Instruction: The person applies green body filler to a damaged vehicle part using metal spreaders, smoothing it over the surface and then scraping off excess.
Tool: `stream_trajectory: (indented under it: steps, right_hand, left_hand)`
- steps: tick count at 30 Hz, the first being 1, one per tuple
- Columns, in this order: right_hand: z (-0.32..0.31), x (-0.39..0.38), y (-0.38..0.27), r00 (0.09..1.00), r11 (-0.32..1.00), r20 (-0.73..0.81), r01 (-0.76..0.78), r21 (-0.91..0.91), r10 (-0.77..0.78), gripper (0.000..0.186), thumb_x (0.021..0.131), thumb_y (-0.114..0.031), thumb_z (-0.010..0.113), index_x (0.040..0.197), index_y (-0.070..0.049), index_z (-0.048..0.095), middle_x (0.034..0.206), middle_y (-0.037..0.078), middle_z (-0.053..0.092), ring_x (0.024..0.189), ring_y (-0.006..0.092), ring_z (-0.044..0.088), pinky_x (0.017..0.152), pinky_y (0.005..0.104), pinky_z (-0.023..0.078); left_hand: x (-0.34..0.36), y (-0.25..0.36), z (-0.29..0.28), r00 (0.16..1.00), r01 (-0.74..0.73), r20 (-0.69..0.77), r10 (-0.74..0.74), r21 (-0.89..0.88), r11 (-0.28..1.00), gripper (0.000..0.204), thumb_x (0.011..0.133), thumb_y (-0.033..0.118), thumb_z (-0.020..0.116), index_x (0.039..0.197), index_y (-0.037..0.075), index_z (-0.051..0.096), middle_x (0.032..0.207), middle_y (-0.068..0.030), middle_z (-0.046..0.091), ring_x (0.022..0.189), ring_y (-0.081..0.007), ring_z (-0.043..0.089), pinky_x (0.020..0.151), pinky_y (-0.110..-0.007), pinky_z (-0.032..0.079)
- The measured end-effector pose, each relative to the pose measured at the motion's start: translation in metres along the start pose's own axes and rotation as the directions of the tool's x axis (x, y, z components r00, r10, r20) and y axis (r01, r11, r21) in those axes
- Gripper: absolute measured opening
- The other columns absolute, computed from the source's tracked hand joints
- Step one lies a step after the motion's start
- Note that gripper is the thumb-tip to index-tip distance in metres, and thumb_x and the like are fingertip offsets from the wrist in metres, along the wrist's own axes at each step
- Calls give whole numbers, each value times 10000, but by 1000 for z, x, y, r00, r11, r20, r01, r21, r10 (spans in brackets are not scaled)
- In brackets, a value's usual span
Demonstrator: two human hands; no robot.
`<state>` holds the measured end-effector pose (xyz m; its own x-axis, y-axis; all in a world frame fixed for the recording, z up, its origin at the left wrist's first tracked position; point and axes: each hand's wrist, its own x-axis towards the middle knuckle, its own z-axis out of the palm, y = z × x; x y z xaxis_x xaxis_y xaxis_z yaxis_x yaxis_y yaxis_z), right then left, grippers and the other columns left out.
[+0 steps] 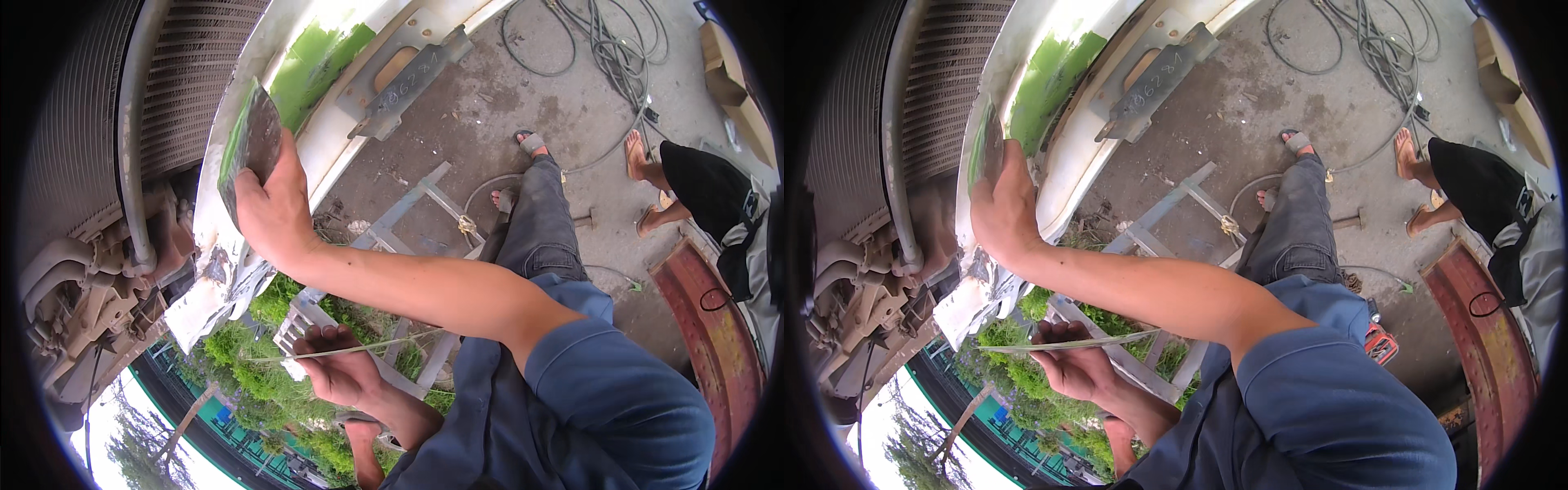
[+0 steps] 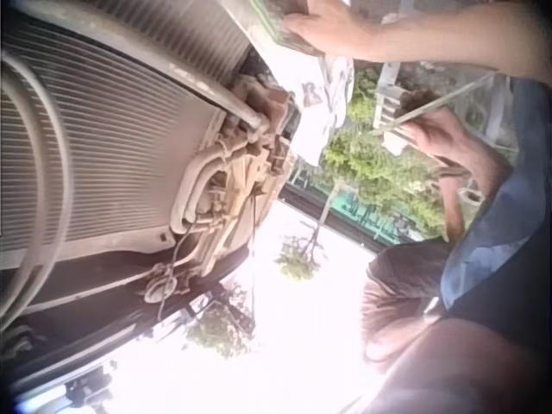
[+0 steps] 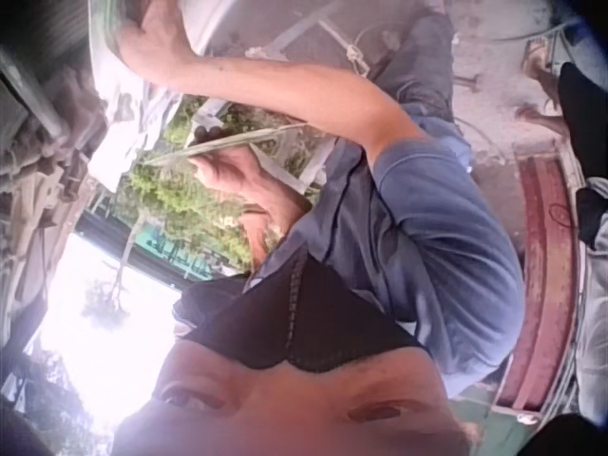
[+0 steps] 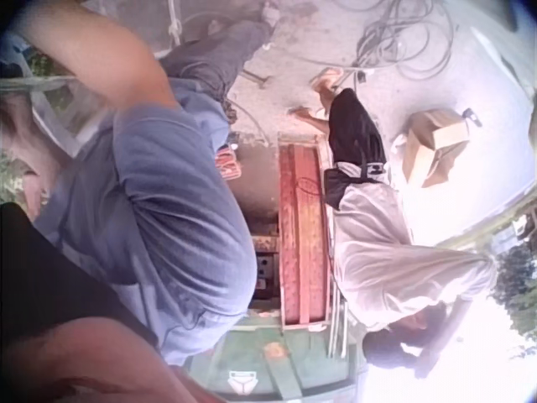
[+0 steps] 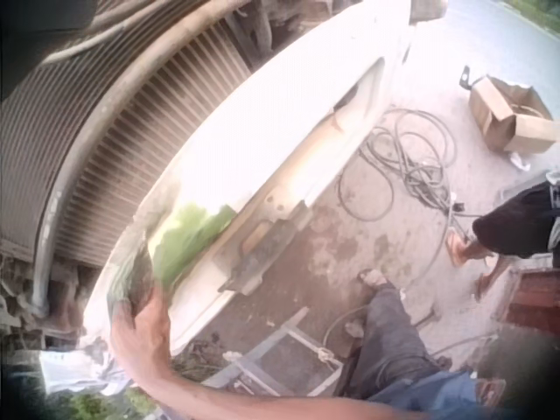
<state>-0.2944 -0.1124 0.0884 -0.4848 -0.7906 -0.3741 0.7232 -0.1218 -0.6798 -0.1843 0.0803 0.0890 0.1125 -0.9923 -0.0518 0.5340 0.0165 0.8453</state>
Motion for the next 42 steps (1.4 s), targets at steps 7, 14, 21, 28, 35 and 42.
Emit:
stream_trajectory:
  steps: [7,14,21,28,35,42]
  right_hand:
    - [-94,9,52,989,972,29,-148,181,146,394,861,3,518,1252,20,473,1156,135,607,1047,217,589,940,342,448]
    - [-121,68,102,926,830,-5,-336,445,378,333,856,-31,666,1168,-6,552,1122,86,642,1001,173,604,894,324,471]
    - [-148,62,86,928,851,115,-371,372,355,343,876,-60,663,1196,-27,542,1141,72,631,1037,175,586,928,334,447]
    - [-153,36,-15,914,955,399,-181,236,75,366,980,-160,561,1326,-68,483,1287,56,541,1144,195,543,964,434,447]
    - [-130,0,-58,706,870,706,385,-308,-62,272,993,-188,544,1205,-22,572,1051,65,627,946,142,576,840,291,462]
    - [-103,-29,-87,214,583,965,769,-264,153,489,786,58,559,1271,-6,539,1276,203,571,1162,366,581,972,399,476]
  left_hand:
    - [8,13,21,998,51,-30,-52,-39,998,225,1006,257,507,1075,61,594,1094,-103,607,975,-249,572,862,-408,427]
    - [9,1,12,979,199,-3,-202,-160,967,238,1000,246,527,1055,31,615,1083,-78,609,956,-203,562,854,-366,433]
    - [30,-5,-2,936,166,-308,-170,-37,985,364,986,140,524,1313,-15,479,1317,-166,550,1229,-290,512,1102,-498,356]
    - [48,-48,5,925,78,-380,11,217,973,299,949,22,565,1236,-17,490,1222,-123,605,1095,-190,596,963,-371,492]
    - [52,-55,25,914,1,-406,-16,-38,999,328,924,-37,571,1240,7,497,1206,-104,613,1103,-204,595,976,-365,481]
    - [40,-55,2,913,63,-378,-156,-245,967,346,893,-83,581,1222,-4,509,1176,-125,625,1058,-201,618,947,-347,500]
